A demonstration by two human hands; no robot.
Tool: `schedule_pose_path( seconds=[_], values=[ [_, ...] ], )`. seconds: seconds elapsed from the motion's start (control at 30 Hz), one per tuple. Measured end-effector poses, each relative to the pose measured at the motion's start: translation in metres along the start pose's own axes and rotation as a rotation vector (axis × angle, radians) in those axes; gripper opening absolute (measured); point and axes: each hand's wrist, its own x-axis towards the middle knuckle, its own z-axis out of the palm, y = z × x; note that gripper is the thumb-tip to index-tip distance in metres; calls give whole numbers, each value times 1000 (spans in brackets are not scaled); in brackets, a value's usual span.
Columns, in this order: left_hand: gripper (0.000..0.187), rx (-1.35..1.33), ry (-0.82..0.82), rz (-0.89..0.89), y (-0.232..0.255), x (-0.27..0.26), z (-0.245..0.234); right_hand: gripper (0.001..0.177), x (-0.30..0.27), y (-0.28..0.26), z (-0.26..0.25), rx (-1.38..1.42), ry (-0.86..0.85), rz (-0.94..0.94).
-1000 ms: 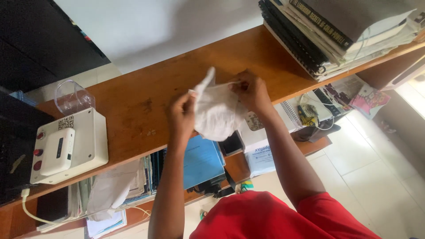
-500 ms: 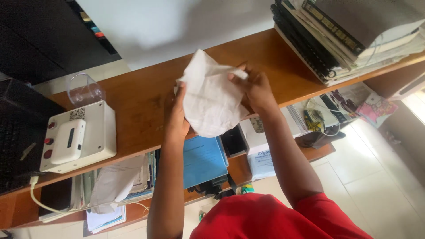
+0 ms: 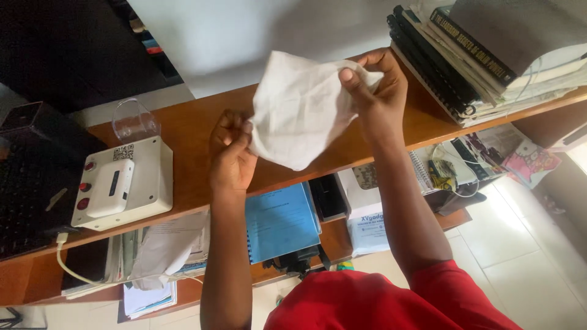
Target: The person is wiping a wooden shelf with a cloth and then proceeds to fold the cloth.
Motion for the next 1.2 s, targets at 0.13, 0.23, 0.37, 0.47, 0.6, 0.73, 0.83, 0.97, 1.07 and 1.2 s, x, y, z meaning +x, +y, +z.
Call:
schedule_pose_path(
  seconds=[0.13, 0.23, 0.37, 0.47, 0.6, 0.73, 0.83, 0.97, 1.07, 1.2],
  values=[
    [29, 33, 25, -71, 18, 1, 26, 23, 1, -11, 3, -64, 32, -48],
    [32, 150, 77, -90, 21, 0, 32, 25, -2, -17, 3, 22, 65, -71],
    [26, 782, 353, 92, 16, -7, 52, 21, -7, -46, 18, 74, 58, 3],
    [29, 1202, 382, 333, 7, -16, 80, 15, -11, -65, 36, -42, 17, 137],
    [35, 1067, 302, -47, -11, -33, 105, 13, -22, -52, 43, 1, -53, 14],
    [75, 1239, 103, 209, -3, -31, 147, 16, -30, -58, 49, -101, -34, 124],
    [93, 1390, -24, 379, -6, -33, 147, 21, -36, -56, 48, -249, -126, 85],
    [81, 1420, 144, 412, -22, -29, 121, 17, -36, -69, 52, 127, -255, 338],
    [58, 1288, 248, 379, -14, -25, 112, 9, -39, -67, 48, 169, -294, 351],
    [46, 800, 261, 226, 7, -18, 90, 15, -44, -50, 40, -117, -188, 45]
  ],
)
